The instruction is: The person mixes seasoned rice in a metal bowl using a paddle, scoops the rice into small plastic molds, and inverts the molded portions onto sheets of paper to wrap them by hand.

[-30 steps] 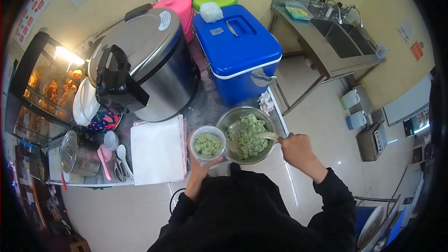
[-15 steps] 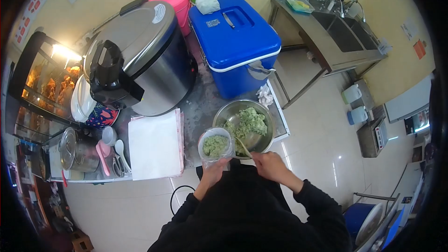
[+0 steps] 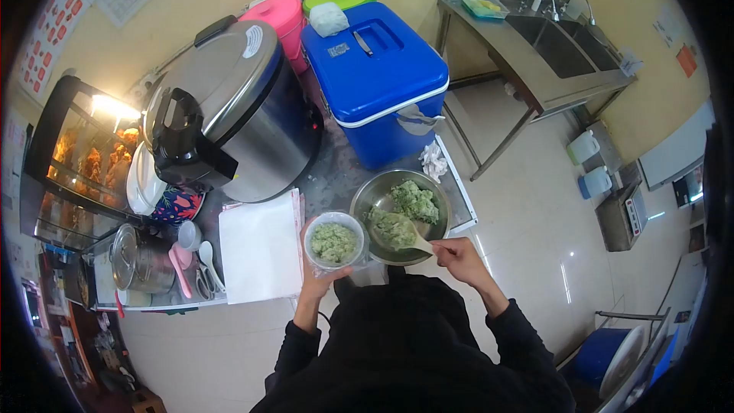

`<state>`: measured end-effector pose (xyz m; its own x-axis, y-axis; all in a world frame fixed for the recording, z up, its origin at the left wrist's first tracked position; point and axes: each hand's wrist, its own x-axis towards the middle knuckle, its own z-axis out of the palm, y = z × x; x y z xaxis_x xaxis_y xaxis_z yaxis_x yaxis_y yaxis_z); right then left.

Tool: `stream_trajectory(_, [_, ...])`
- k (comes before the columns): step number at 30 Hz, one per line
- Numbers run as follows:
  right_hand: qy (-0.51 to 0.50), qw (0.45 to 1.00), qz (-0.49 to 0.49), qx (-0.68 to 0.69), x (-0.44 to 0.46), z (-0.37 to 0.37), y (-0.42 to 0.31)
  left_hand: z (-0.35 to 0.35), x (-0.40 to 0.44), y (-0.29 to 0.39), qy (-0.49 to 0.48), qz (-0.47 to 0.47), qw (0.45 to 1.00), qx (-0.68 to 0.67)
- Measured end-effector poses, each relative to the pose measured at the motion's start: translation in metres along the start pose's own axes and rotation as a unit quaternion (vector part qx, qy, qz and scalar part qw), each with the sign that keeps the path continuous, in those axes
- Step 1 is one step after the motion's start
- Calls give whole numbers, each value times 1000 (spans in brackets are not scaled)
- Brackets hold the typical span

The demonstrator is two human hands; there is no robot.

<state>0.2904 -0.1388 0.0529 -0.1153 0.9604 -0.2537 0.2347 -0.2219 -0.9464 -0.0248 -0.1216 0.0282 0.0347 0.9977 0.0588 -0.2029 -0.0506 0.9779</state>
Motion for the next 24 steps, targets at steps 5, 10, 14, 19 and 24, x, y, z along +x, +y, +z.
stream_trajectory(5, [39,999,-28,15,-16,-18,-53,29,36,29,-14,127,962,241])
stream_trajectory(10, [169,953,-196,-159,-25,27,-60,93,44,1,-2,110,978,179])
stream_trajectory(14, [223,908,-214,-283,-33,48,-44,115,47,6,40,113,964,239])
stream_trajectory(19, [169,867,-225,-410,-35,21,-47,92,61,16,-68,105,956,265])
stream_trajectory(24, [117,861,-280,-407,-25,-32,-80,74,74,16,-179,66,974,120])
